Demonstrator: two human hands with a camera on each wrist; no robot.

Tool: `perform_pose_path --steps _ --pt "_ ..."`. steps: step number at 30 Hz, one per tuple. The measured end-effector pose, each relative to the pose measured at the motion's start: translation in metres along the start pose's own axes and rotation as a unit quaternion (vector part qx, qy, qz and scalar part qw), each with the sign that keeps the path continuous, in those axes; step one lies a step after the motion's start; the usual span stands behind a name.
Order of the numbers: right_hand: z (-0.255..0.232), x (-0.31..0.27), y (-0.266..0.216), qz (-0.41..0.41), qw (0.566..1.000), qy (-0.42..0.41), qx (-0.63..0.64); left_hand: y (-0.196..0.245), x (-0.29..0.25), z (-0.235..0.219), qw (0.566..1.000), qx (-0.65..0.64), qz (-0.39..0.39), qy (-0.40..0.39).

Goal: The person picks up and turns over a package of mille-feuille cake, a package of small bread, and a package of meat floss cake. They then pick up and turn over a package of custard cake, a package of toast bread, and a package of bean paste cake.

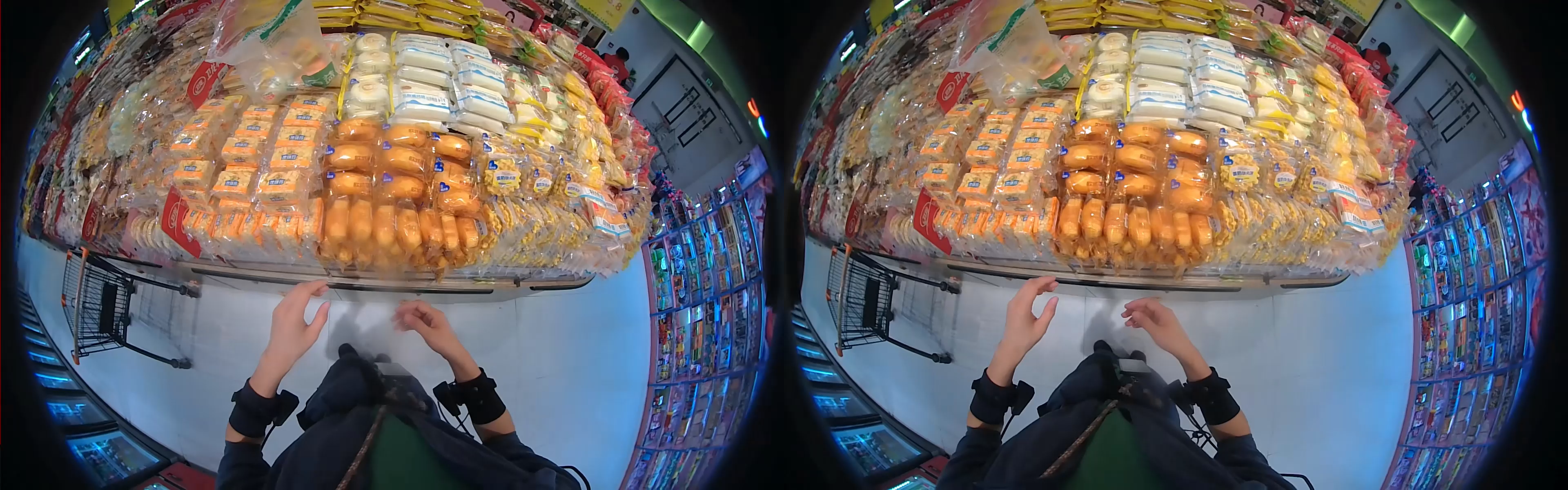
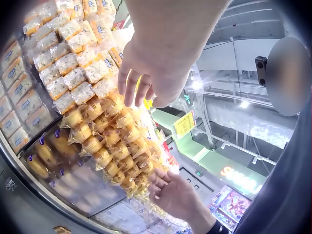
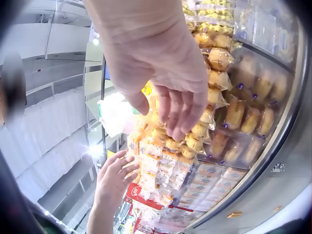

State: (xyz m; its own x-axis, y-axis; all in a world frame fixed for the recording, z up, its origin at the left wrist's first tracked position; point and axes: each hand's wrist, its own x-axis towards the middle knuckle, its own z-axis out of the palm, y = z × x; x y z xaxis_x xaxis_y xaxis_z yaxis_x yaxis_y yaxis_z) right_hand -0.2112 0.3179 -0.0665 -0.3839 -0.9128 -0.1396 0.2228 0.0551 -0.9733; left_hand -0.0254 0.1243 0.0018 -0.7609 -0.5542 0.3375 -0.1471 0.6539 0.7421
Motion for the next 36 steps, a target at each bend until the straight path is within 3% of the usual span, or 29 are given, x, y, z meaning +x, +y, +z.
perform_pose_path --steps 4,6,8,14,20,23,28,31,36 --pt "-0.031 0.015 -0.061 -0.153 0.972 0.091 -0.152 0.012 -0.003 0.001 1.000 0.003 0.007 -0.002" --pt "-0.042 0.031 -0.116 -0.263 0.885 0.133 -0.361 0.012 -0.007 0.001 1.000 0.008 0.008 0.001" --pt "-0.058 0.054 -0.137 -0.295 0.790 0.180 -0.506 0.007 -0.015 0.001 1.000 0.015 0.004 0.000" --pt "-0.082 0.100 -0.132 -0.240 0.696 0.166 -0.656 0.006 -0.035 -0.005 0.999 0.019 -0.037 0.029" --pt "-0.087 0.118 -0.131 -0.227 0.636 0.158 -0.721 -0.002 -0.047 -0.012 0.998 0.026 -0.055 0.031" --pt "-0.062 0.106 -0.154 -0.278 0.644 0.217 -0.679 -0.006 -0.050 -0.014 0.997 0.037 -0.052 0.048" --pt "0.002 0.136 -0.157 -0.357 0.700 0.091 -0.612 -0.009 -0.052 -0.017 0.997 0.032 -0.060 0.046" --pt "0.026 0.169 -0.138 -0.343 0.702 0.074 -0.619 -0.004 -0.054 -0.021 0.996 0.033 -0.059 0.053" --pt "0.051 0.199 -0.118 -0.325 0.661 0.105 -0.668 -0.013 -0.069 -0.026 0.995 0.032 -0.072 0.062"
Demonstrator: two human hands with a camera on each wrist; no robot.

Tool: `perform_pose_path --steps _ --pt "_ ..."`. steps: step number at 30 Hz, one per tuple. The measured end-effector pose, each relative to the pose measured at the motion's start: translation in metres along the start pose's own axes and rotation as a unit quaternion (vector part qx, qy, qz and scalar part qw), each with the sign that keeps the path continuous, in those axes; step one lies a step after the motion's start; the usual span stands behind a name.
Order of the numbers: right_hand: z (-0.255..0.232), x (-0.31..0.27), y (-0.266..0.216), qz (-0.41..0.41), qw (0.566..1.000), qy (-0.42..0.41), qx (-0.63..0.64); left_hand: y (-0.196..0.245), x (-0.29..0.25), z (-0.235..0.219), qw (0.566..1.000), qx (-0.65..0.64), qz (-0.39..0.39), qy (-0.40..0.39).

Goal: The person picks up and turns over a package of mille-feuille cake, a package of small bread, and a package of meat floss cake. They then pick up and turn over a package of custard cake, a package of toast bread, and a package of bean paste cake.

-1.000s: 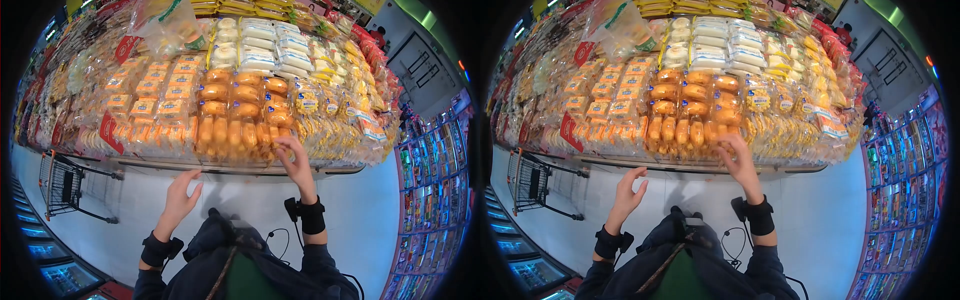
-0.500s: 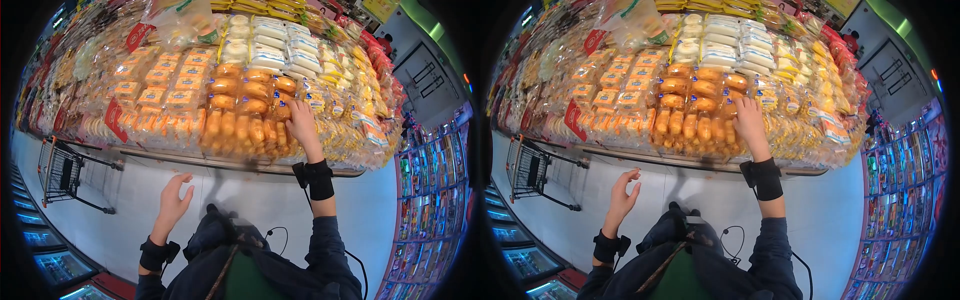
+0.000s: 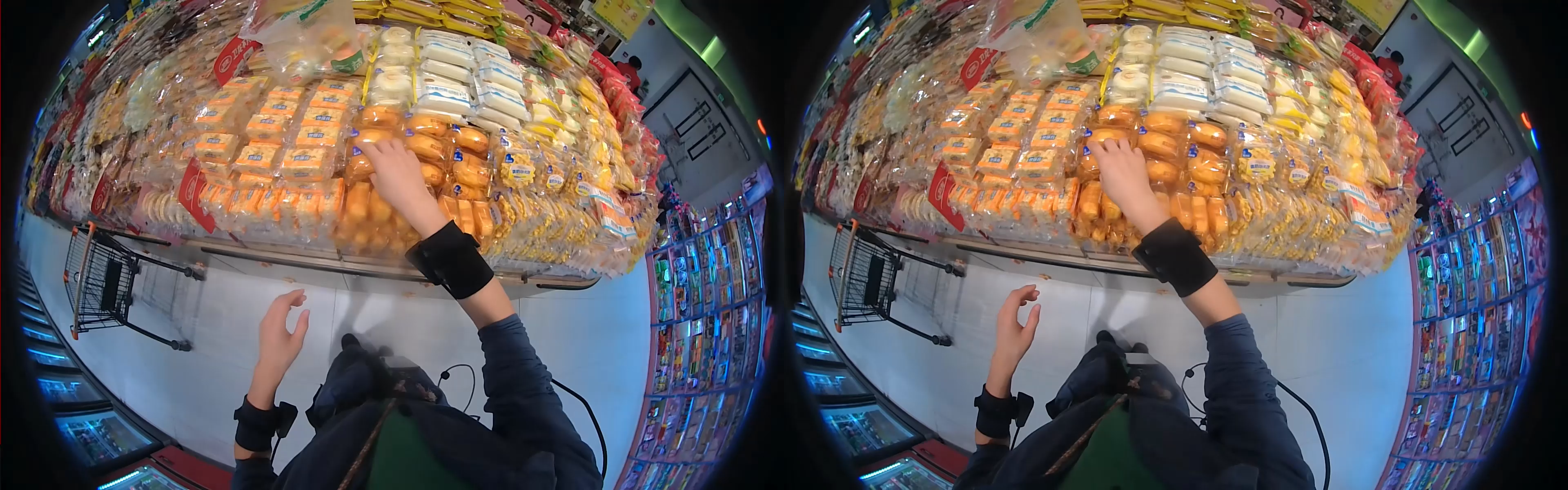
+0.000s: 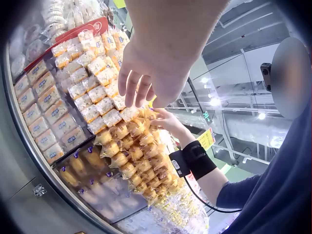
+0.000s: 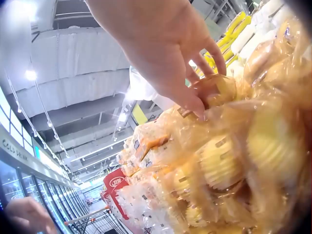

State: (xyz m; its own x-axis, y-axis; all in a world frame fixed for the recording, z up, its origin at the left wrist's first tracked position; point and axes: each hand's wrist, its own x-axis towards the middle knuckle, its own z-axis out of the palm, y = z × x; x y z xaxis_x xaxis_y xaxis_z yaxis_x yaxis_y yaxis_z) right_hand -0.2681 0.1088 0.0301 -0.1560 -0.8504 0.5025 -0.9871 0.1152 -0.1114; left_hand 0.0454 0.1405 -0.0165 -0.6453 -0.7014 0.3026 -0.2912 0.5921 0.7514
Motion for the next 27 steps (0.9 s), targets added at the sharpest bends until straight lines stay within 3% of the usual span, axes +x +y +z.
perform_pose_path --steps 4,10,16,19,23,27 --pt "0.014 0.004 -0.004 0.026 0.999 0.006 -0.034 -0.005 -0.008 -0.007 1.000 0.009 -0.021 0.001" --pt "0.019 0.007 -0.004 -0.006 0.999 0.022 -0.034 -0.002 -0.007 -0.007 1.000 0.006 -0.024 0.003" --pt "-0.013 -0.005 -0.002 -0.007 0.996 0.048 0.077 0.000 -0.006 -0.005 1.000 -0.006 -0.010 -0.001" --pt "-0.046 -0.013 0.026 0.049 0.996 0.032 0.064 -0.002 -0.006 -0.004 1.000 -0.003 -0.010 -0.005" --pt "-0.067 -0.035 0.105 0.168 0.985 0.007 -0.039 -0.005 -0.007 -0.006 1.000 -0.003 -0.004 -0.004" --pt "-0.065 -0.056 0.138 0.160 0.977 -0.120 -0.080 -0.005 -0.006 -0.007 1.000 0.000 -0.002 -0.009"
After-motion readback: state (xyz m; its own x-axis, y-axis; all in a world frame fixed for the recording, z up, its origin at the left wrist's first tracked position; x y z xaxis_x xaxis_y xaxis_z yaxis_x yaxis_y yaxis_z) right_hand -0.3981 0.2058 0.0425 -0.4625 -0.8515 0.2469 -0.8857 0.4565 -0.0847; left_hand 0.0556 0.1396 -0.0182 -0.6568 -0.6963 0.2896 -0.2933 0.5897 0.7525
